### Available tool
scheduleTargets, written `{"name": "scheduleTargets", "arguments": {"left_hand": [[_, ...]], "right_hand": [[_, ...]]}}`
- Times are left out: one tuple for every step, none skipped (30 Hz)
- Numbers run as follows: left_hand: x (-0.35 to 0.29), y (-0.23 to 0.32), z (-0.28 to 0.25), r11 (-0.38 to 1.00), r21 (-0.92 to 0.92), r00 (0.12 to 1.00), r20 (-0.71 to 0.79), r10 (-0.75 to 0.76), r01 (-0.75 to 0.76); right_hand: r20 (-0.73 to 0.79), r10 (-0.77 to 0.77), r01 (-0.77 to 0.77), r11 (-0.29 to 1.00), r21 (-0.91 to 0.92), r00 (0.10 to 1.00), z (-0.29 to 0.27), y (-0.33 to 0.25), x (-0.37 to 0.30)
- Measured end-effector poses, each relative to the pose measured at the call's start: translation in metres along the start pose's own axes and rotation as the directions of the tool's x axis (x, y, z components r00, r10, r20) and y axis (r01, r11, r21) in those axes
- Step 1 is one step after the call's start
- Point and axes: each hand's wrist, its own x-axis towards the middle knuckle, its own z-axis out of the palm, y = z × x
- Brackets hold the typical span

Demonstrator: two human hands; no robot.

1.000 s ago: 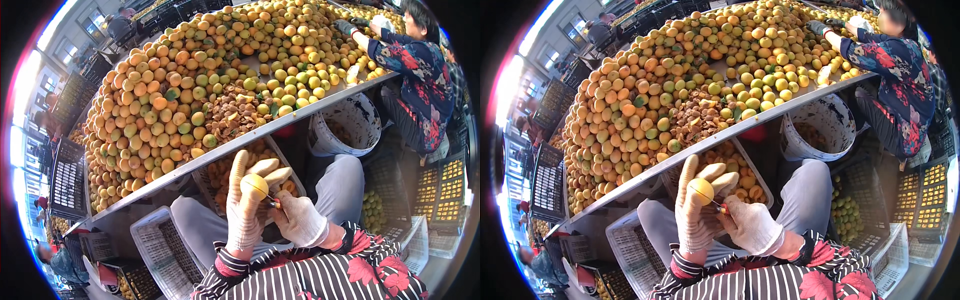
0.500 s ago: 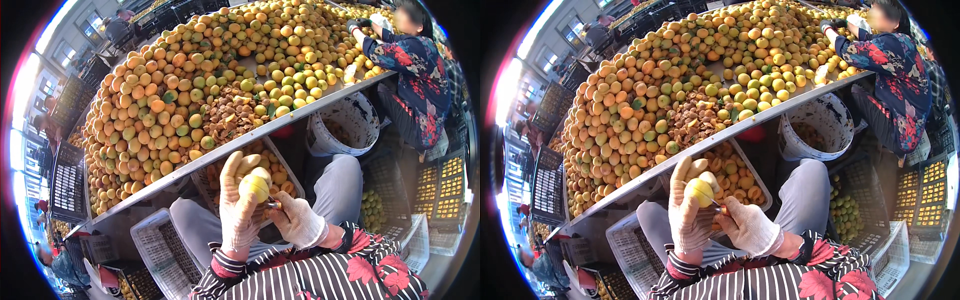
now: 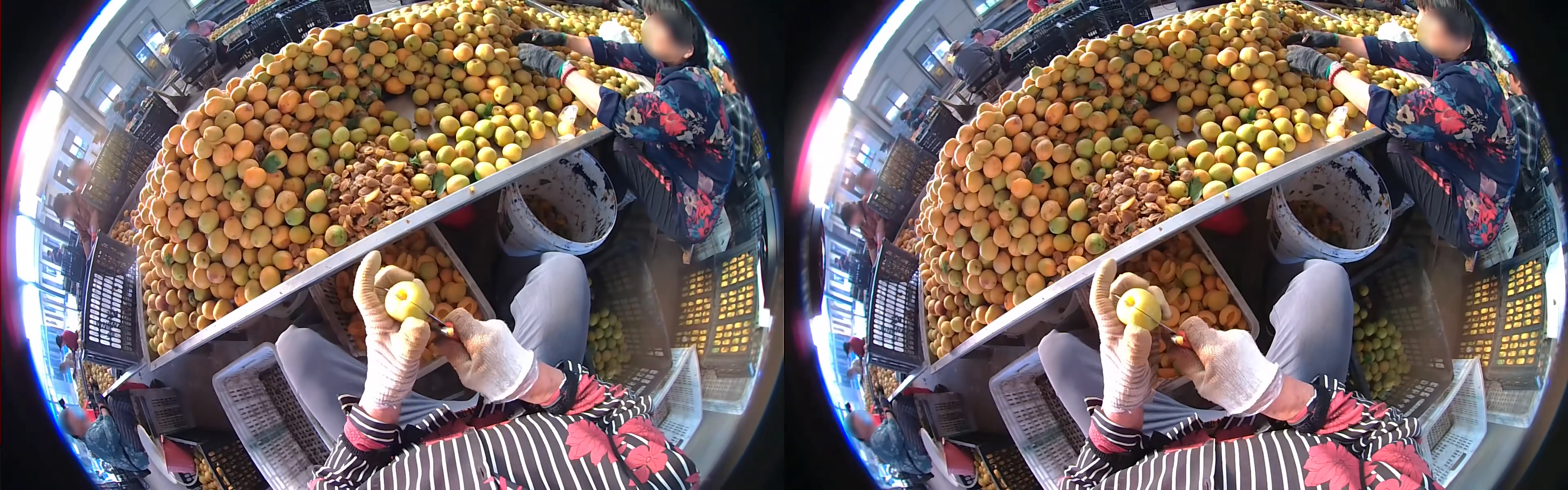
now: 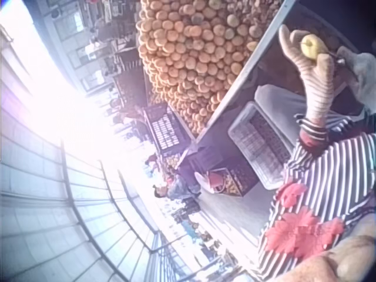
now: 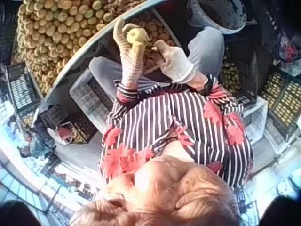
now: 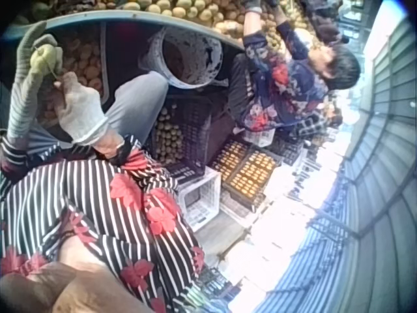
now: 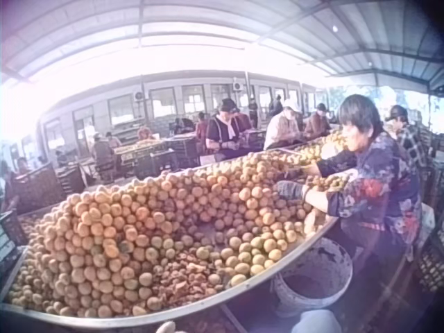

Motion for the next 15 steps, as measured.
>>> {"name": "scheduleTargets", "arguments": {"left_hand": [[-0.001,-0.003,-0.001,0.997,0.020,0.996,-0.048,-0.075,0.076],[-0.002,-0.005,-0.002,0.988,0.035,0.984,-0.097,-0.148,0.152],[-0.003,-0.008,-0.005,0.988,0.049,0.985,-0.104,-0.138,0.144],[-0.005,-0.009,-0.009,0.989,0.065,0.985,-0.114,-0.126,0.134],[-0.006,-0.009,-0.012,0.989,0.082,0.986,-0.123,-0.114,0.125],[-0.005,-0.007,-0.014,0.991,-0.009,0.984,-0.124,-0.130,0.130],[-0.003,-0.005,-0.015,0.988,-0.103,0.981,-0.143,-0.133,0.119],[0.002,-0.002,-0.016,0.975,-0.196,0.977,-0.163,-0.137,0.104],[0.005,0.000,-0.017,0.954,-0.287,0.973,-0.181,-0.143,0.087],[0.008,-0.001,-0.021,0.958,-0.286,0.971,-0.215,-0.099,0.034],[0.009,0.001,-0.022,0.983,-0.183,0.974,-0.214,-0.069,0.030],[0.004,0.004,-0.018,0.994,-0.096,0.986,-0.152,-0.070,0.056],[-0.002,0.006,-0.013,0.997,-0.007,0.993,-0.093,-0.078,0.078],[-0.009,0.003,-0.011,0.993,-0.063,0.994,0.040,-0.098,0.100],[-0.014,0.003,-0.006,0.997,0.071,0.989,0.149,-0.025,0.015]], "right_hand": [[-0.015,0.014,-0.015,0.999,-0.031,1.000,0.001,0.002,0.000],[-0.029,0.028,-0.030,0.998,-0.061,0.999,0.004,0.004,0.001],[-0.044,0.041,-0.045,0.995,-0.091,0.998,0.005,0.005,0.001],[-0.028,0.048,-0.049,0.997,-0.063,0.998,0.003,0.001,0.003],[-0.015,0.044,-0.044,0.999,-0.027,0.999,0.002,0.002,0.003],[-0.002,0.039,-0.039,0.999,0.009,0.999,0.001,0.003,0.003],[0.010,0.037,-0.037,0.998,0.044,0.999,0.000,0.005,0.002],[-0.017,0.039,-0.037,0.993,0.110,0.999,0.001,0.010,-0.001],[-0.044,0.043,-0.035,0.984,0.175,0.998,0.005,0.017,-0.006],[-0.074,0.046,-0.027,0.971,0.239,0.996,0.008,0.022,-0.007],[-0.194,0.092,0.001,0.900,0.435,0.977,0.013,0.027,-0.004],[-0.209,0.122,-0.001,0.864,0.503,0.970,0.012,0.031,-0.002],[-0.217,0.155,-0.004,0.823,0.568,0.964,0.005,0.028,0.008],[-0.154,0.132,-0.020,0.818,0.574,0.979,-0.002,0.021,0.015],[-0.157,0.102,-0.004,0.851,0.525,0.982,-0.003,0.019,0.021]]}}
